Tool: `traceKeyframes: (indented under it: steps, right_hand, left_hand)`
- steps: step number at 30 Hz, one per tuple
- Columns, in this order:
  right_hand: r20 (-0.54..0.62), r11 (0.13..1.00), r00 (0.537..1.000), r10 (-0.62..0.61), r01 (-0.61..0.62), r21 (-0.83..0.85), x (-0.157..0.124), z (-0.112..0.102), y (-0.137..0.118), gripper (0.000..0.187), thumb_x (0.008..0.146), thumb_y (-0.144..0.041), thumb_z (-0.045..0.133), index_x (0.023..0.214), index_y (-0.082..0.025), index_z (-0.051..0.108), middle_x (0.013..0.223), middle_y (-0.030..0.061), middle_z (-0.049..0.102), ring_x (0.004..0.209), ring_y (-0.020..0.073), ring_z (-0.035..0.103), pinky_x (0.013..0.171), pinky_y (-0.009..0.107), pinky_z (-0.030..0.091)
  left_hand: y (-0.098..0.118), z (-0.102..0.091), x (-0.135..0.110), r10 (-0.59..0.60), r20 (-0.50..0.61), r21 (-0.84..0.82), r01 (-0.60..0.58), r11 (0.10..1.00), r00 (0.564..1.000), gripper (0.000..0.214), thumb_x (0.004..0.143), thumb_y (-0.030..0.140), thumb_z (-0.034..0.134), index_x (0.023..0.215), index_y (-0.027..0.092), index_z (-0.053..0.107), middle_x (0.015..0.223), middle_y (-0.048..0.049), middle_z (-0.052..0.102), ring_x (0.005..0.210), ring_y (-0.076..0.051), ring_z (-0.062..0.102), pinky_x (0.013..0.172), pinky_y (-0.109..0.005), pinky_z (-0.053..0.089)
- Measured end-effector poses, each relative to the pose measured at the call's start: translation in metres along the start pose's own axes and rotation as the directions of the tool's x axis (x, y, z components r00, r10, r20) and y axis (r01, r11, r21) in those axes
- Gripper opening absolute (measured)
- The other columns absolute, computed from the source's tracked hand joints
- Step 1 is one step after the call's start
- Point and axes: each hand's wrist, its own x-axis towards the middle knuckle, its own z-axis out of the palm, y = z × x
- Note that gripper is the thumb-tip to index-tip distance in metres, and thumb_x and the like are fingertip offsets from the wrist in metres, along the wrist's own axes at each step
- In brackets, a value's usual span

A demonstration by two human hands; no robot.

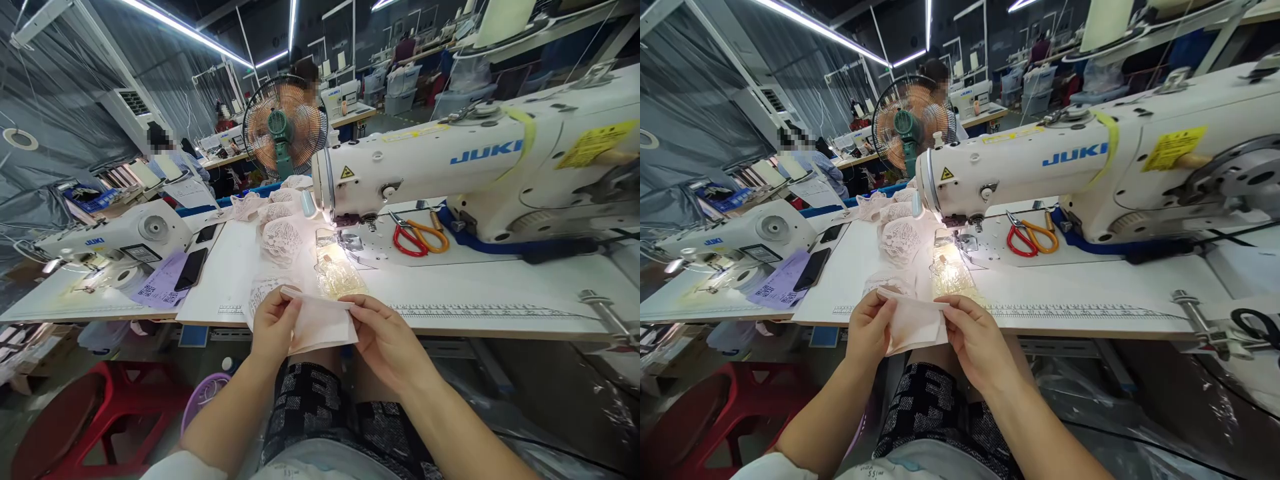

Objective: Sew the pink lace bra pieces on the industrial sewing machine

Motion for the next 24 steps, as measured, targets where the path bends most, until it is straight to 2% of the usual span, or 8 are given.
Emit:
traceKeyframes:
  steps: [3, 6, 10, 13, 16, 18, 21, 24]
  right_hand:
    - [-0.048, 0.997, 0.998, -0.043, 0.04, -0.071, 0.003, -0.007, 0.002, 0.035, 0.051, -0.039, 0.083, 0.076, -0.018, 0.072, 0.071, 0.0008, 0.065, 0.066, 0.0106, 0.056, 0.061, 0.021, 0.045]
    - [-0.073, 0.972, 0.987, -0.145, 0.128, -0.2, 0.006, -0.013, 0.004, 0.036, 0.054, -0.043, 0.081, 0.079, -0.019, 0.072, 0.076, 0.0017, 0.066, 0.069, 0.0126, 0.057, 0.063, 0.025, 0.047]
    - [-0.048, 0.87, 0.95, -0.309, 0.263, -0.417, 0.006, -0.019, 0.003, 0.031, 0.063, -0.045, 0.074, 0.08, -0.02, 0.066, 0.075, 0.0009, 0.064, 0.069, 0.0147, 0.058, 0.066, 0.029, 0.049]
    - [-0.015, 0.713, 0.921, -0.389, 0.291, -0.638, 0.006, -0.026, -0.001, 0.025, 0.069, -0.044, 0.065, 0.078, -0.02, 0.063, 0.074, 0.002, 0.064, 0.068, 0.0157, 0.059, 0.064, 0.029, 0.049]
    - [0.006, 0.484, 0.893, -0.449, 0.249, -0.839, 0.007, -0.036, -0.008, 0.021, 0.073, -0.041, 0.057, 0.078, -0.021, 0.061, 0.072, 0.0018, 0.064, 0.067, 0.0163, 0.059, 0.061, 0.028, 0.046]
    - [0.026, 0.348, 0.883, -0.468, 0.212, -0.913, 0.007, -0.044, -0.012, 0.019, 0.074, -0.04, 0.053, 0.076, -0.022, 0.06, 0.069, 0.0006, 0.064, 0.065, 0.0163, 0.059, 0.061, 0.028, 0.045]
    - [0.072, 0.17, 0.922, -0.381, 0.146, -0.975, 0.007, -0.059, -0.018, 0.018, 0.074, -0.038, 0.049, 0.073, -0.023, 0.057, 0.066, -0.001, 0.063, 0.061, 0.0157, 0.058, 0.058, 0.027, 0.044]
    - [0.093, 0.019, 0.965, -0.244, 0.101, -0.995, 0.008, -0.075, -0.03, 0.02, 0.076, -0.04, 0.046, 0.073, -0.023, 0.057, 0.067, -0.0024, 0.064, 0.06, 0.0146, 0.058, 0.056, 0.026, 0.043]
  left_hand:
    - [-0.002, 0.0, 0.0, -0.046, -0.017, -0.017, 0.046, 0.999, 0.999, 0.019, 0.076, 0.034, 0.067, 0.073, 0.016, 0.063, 0.074, -0.0014, 0.058, 0.072, -0.012, 0.052, 0.069, -0.022, 0.043]
    - [-0.003, 0.0, 0.0, -0.072, -0.018, -0.012, 0.072, 0.997, 0.997, 0.019, 0.076, 0.034, 0.067, 0.072, 0.016, 0.062, 0.075, -0.0011, 0.059, 0.073, -0.012, 0.052, 0.07, -0.022, 0.042]
    - [0.001, 0.0, 0.005, -0.091, 0.01, 0.07, 0.091, 0.993, 0.996, 0.021, 0.077, 0.035, 0.064, 0.07, 0.016, 0.058, 0.072, -0.0004, 0.057, 0.069, -0.011, 0.05, 0.066, -0.022, 0.041]
    - [0.006, 0.0, 0.018, -0.103, 0.089, 0.273, 0.076, 0.959, 0.991, 0.021, 0.078, 0.034, 0.059, 0.068, 0.016, 0.055, 0.068, 0.0002, 0.052, 0.064, -0.011, 0.046, 0.06, -0.022, 0.037]
    - [0.003, 0.004, 0.034, -0.131, 0.164, 0.481, 0.037, 0.876, 0.978, 0.021, 0.078, 0.035, 0.056, 0.067, 0.016, 0.053, 0.063, 0.0017, 0.048, 0.06, -0.011, 0.043, 0.056, -0.023, 0.034]
    - [-0.006, 0.011, 0.043, -0.192, 0.209, 0.548, 0.048, 0.835, 0.959, 0.021, 0.078, 0.034, 0.053, 0.067, 0.017, 0.052, 0.062, 0.0018, 0.049, 0.059, -0.011, 0.044, 0.056, -0.023, 0.034]
    - [-0.026, 0.026, 0.05, -0.288, 0.288, 0.626, 0.048, 0.778, 0.913, 0.017, 0.08, 0.029, 0.049, 0.067, 0.017, 0.052, 0.067, 0.0004, 0.054, 0.064, -0.013, 0.049, 0.058, -0.024, 0.037]
    - [-0.041, 0.033, 0.051, -0.326, 0.326, 0.77, -0.049, 0.636, 0.887, 0.017, 0.083, 0.027, 0.047, 0.071, 0.018, 0.054, 0.07, -0.0013, 0.058, 0.066, -0.016, 0.051, 0.058, -0.026, 0.034]
